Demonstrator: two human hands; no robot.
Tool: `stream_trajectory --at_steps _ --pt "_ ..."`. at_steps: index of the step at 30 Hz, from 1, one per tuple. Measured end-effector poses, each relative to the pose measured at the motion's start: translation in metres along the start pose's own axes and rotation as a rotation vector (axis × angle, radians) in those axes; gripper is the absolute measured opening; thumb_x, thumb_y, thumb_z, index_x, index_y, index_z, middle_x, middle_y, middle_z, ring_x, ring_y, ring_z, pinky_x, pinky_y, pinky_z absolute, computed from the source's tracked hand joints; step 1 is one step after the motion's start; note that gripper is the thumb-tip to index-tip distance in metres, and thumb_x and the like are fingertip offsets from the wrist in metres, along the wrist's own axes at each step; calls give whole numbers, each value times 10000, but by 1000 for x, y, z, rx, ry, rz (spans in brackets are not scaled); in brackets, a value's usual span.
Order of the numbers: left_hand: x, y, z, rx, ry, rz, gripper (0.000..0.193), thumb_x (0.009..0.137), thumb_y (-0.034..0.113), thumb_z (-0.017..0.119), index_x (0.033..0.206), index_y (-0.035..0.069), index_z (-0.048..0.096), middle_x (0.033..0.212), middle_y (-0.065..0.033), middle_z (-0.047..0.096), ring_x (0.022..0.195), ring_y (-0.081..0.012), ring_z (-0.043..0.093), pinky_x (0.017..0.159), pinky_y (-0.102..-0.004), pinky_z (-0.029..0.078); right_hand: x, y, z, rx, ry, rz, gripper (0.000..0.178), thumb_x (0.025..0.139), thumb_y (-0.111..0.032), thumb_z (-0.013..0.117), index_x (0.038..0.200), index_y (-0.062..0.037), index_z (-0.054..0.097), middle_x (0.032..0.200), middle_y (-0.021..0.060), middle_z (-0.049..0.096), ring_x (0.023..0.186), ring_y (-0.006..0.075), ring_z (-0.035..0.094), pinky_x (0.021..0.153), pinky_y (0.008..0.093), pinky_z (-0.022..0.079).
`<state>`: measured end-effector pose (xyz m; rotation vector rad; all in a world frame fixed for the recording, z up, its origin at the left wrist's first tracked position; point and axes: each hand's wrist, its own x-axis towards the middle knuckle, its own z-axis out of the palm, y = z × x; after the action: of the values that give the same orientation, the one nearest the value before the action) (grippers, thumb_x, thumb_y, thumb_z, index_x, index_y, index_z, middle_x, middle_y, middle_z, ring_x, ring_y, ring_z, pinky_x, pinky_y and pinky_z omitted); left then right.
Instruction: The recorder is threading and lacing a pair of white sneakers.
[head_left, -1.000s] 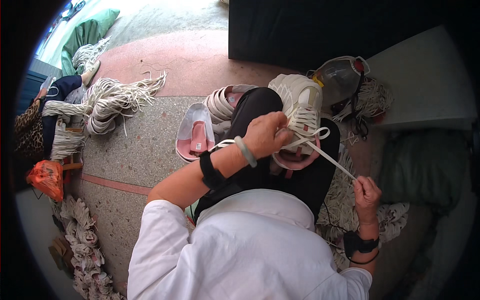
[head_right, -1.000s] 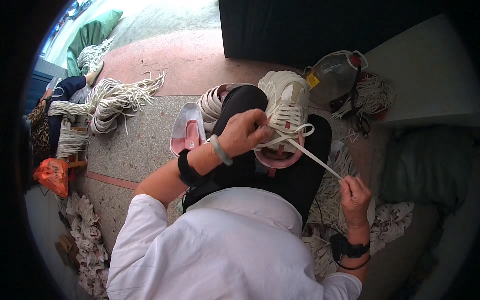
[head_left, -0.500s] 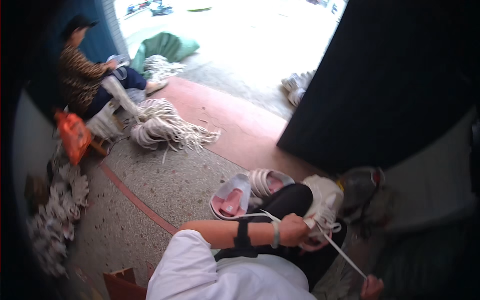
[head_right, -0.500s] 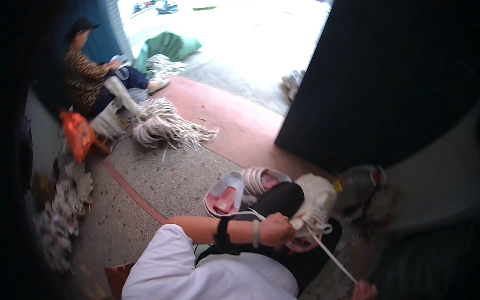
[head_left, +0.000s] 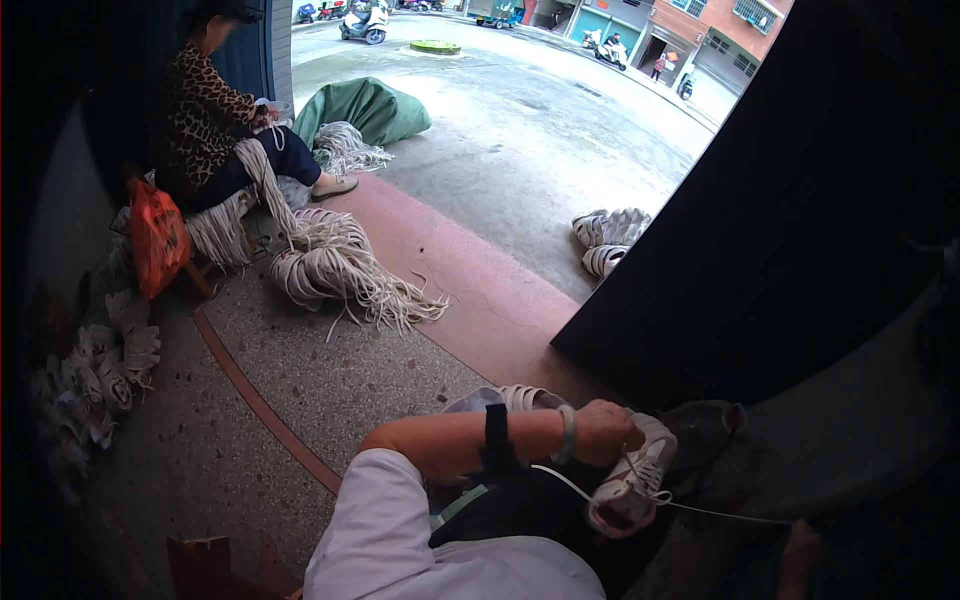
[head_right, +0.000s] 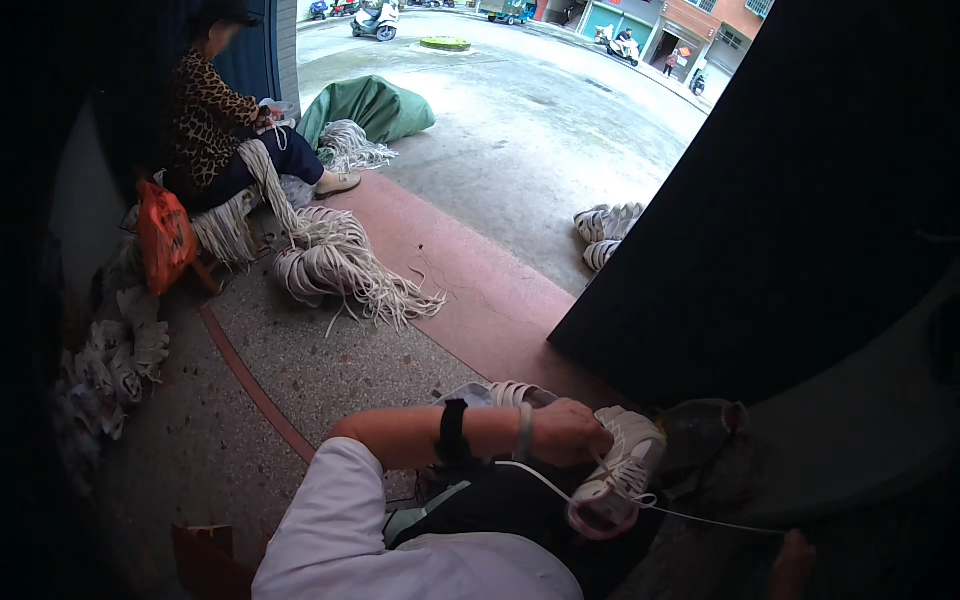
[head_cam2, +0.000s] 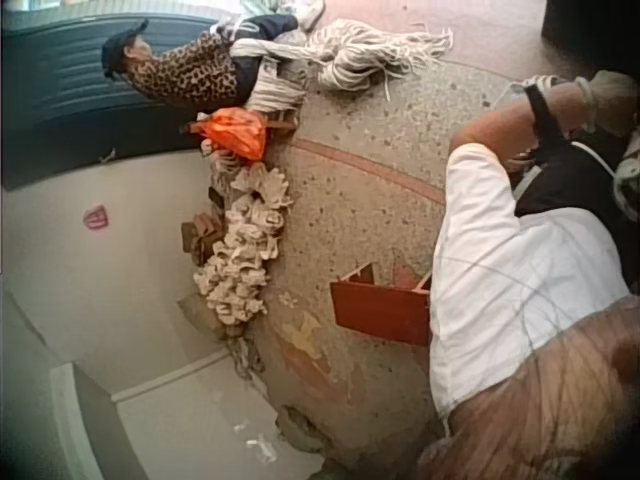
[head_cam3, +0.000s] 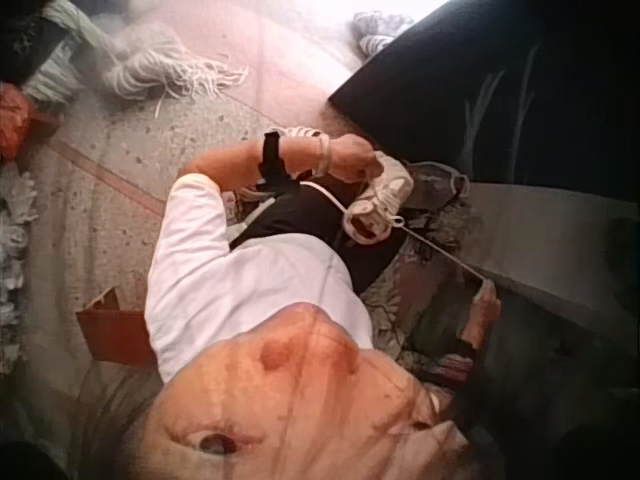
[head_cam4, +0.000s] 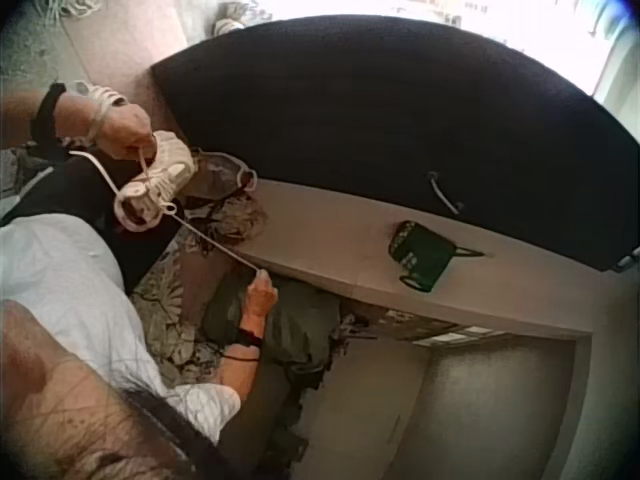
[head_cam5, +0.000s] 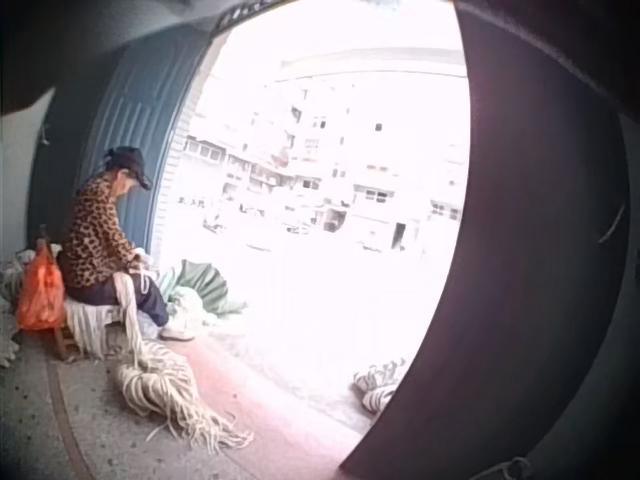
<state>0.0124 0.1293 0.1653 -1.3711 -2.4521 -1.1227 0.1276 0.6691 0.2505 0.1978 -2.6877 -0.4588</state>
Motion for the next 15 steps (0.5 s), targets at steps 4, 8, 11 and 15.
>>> stream_trajectory --at_steps 4,8,11,15 --pt "-13 -23 -12 367 -107 -78 87 680 148 575 744 94 598 684 -117 599 682 -316 605 579 -419 461 7 -30 47 -46 165 145 313 848 -274 494 643 -42 450 589 138 471 547 335 489 529 422 382" --pt "-49 -29 -16 455 -249 -135 88 657 110 562 725 120 617 664 -106 606 658 -290 617 550 -378 475 -45 -64 127 941 -394 769 268 794 -178 558 579 -45 469 586 43 518 553 102 408 496 300 339" --pt "-73 -40 0 440 -366 -158 106 677 128 552 747 131 630 655 -106 607 647 -289 616 549 -380 476 -57 -169 99 1267 -452 731 199 798 -140 565 622 -49 542 580 -25 507 495 92 430 438 279 340" --pt "-85 -49 5 386 -445 -367 197 793 255 481 773 123 625 713 -137 614 681 -326 610 582 -431 468 -40 -236 51 1691 -756 980 123 831 -134 538 753 -50 582 529 -30 459 407 68 411 355 232 317"
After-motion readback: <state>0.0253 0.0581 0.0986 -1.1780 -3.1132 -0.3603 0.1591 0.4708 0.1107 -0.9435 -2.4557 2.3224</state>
